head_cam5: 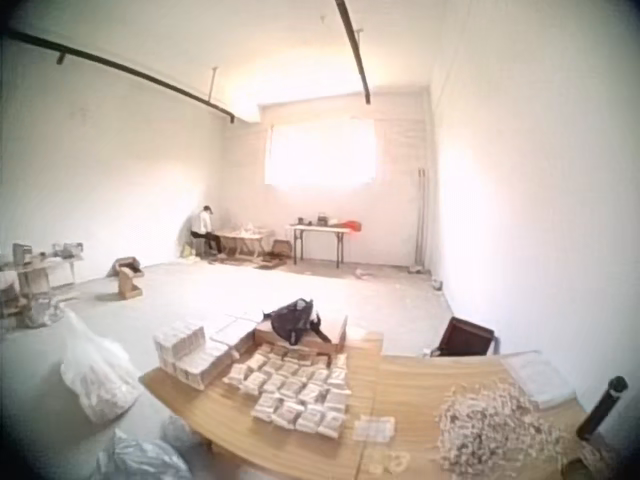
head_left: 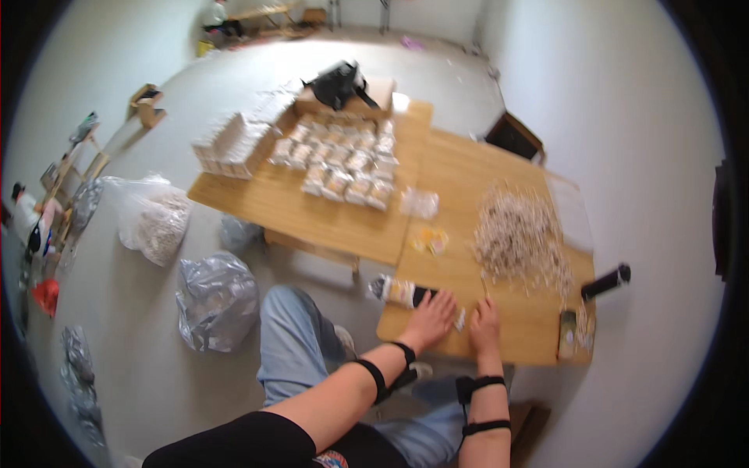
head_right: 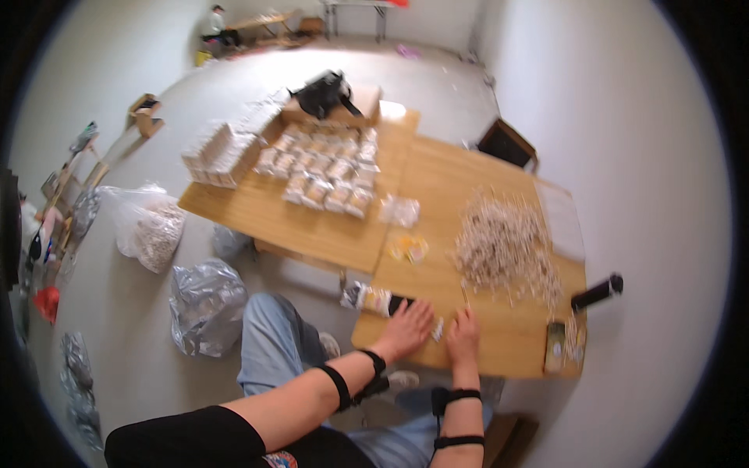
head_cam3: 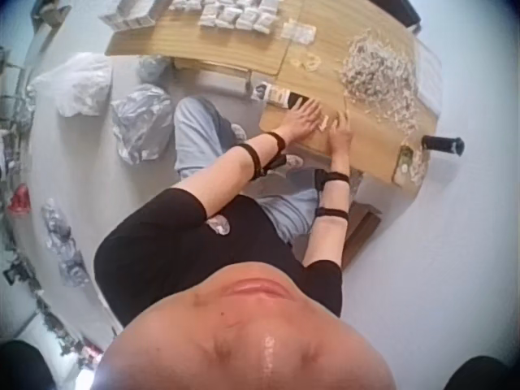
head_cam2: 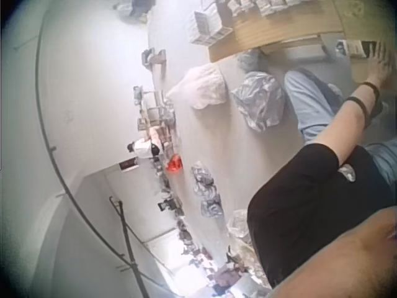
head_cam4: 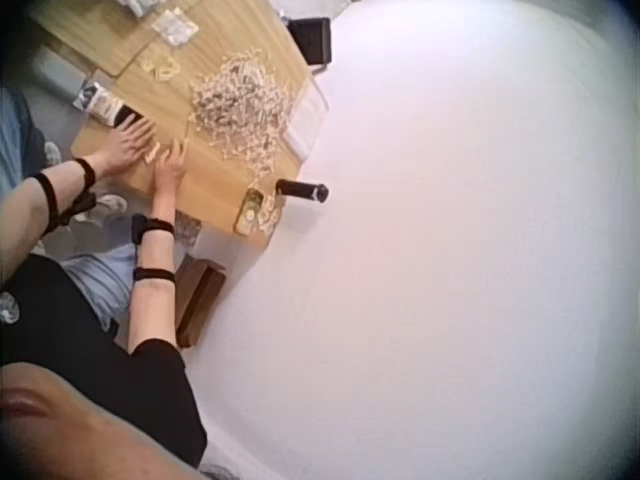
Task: The person is manually counting and arranging cotton swabs into small plastic bags.
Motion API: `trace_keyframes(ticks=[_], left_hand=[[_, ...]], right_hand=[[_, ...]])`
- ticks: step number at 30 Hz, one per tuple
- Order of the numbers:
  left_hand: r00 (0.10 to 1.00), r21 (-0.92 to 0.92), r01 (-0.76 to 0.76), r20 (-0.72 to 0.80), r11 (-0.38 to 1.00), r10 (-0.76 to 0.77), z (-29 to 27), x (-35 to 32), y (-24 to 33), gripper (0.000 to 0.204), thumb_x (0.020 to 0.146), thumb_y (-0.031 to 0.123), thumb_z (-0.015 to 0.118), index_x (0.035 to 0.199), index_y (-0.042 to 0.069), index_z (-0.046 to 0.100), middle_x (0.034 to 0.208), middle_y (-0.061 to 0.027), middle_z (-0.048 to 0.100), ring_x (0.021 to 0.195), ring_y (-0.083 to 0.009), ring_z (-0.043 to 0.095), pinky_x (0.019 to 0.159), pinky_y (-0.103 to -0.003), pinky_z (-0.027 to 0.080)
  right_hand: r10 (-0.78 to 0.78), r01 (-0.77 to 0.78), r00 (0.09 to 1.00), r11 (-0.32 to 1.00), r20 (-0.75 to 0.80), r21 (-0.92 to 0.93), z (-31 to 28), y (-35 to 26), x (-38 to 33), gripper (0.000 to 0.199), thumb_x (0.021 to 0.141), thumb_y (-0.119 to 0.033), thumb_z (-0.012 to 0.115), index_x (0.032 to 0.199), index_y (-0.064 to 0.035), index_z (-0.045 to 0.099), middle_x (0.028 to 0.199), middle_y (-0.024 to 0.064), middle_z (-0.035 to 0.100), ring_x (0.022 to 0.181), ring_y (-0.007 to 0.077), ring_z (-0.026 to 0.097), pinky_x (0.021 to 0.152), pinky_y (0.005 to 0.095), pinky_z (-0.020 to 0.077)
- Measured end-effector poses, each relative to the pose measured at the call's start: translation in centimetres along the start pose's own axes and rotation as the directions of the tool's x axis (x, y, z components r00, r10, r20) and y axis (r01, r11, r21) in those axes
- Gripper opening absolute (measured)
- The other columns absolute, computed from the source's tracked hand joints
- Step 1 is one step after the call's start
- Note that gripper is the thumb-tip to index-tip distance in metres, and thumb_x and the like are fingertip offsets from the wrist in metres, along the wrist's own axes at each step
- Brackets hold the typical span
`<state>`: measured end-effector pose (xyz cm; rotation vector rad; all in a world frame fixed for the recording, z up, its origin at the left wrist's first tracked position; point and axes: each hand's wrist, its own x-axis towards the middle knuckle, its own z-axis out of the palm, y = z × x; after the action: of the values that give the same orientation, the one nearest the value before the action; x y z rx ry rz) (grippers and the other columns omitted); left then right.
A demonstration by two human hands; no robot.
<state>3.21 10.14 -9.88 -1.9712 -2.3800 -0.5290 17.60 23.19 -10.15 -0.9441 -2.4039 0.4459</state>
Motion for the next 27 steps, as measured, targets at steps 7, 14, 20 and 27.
trace_keyframes(ticks=[7,14,20,27], left_hand=[[0.999,-0.059,0.037,-0.029,0.998,-0.039,1.7,0.7,-0.8,0.055,0.101,0.035,0.041,0.148,0.005,0.043,0.156,-0.0135,0.039,0.147,-0.0261,0.031,0.12,-0.049,0.02],[0.999,-0.039,0.036,-0.028,0.999,-0.037,3.2,-0.1,-0.7,0.055,0.101,0.035,0.041,0.15,0.009,0.041,0.159,-0.0074,0.035,0.148,-0.021,0.029,0.121,-0.046,0.017],[0.998,-0.092,0.027,-0.06,0.995,-0.032,2.9,-0.2,-0.6,0.057,0.102,0.038,0.04,0.148,0.004,0.042,0.159,-0.0104,0.034,0.149,-0.0235,0.028,0.121,-0.047,0.017],[0.999,-0.076,0.007,-0.033,0.997,-0.009,2.0,0.1,-0.5,0.061,0.102,0.041,0.038,0.148,0.001,0.041,0.16,-0.0136,0.031,0.15,-0.0257,0.025,0.121,-0.048,0.014]], right_hand=[[-0.052,0.113,0.982,0.934,0.182,-0.339,0.8,-3.7,-3.6,0.06,0.096,-0.024,0.052,0.146,0.0044,0.036,0.15,0.0237,0.041,0.142,0.0377,0.035,0.117,0.0525,0.0248],[0.009,0.092,0.967,0.918,0.253,-0.385,2.0,-3.4,-2.4,0.061,0.099,-0.029,0.046,0.151,0.0,0.032,0.156,0.0175,0.036,0.146,0.0321,0.031,0.12,0.0523,0.0184],[-0.015,0.108,0.964,0.935,0.267,-0.339,1.9,-3.8,-2.5,0.061,0.099,-0.029,0.045,0.153,-0.0031,0.032,0.158,0.0155,0.034,0.148,0.0299,0.027,0.121,0.0528,0.0159],[0.026,0.082,0.964,0.918,0.266,-0.387,2.0,-4.4,-2.4,0.062,0.096,-0.025,0.047,0.152,-0.0037,0.033,0.158,0.0161,0.033,0.148,0.0305,0.027,0.12,0.0541,0.0164]])
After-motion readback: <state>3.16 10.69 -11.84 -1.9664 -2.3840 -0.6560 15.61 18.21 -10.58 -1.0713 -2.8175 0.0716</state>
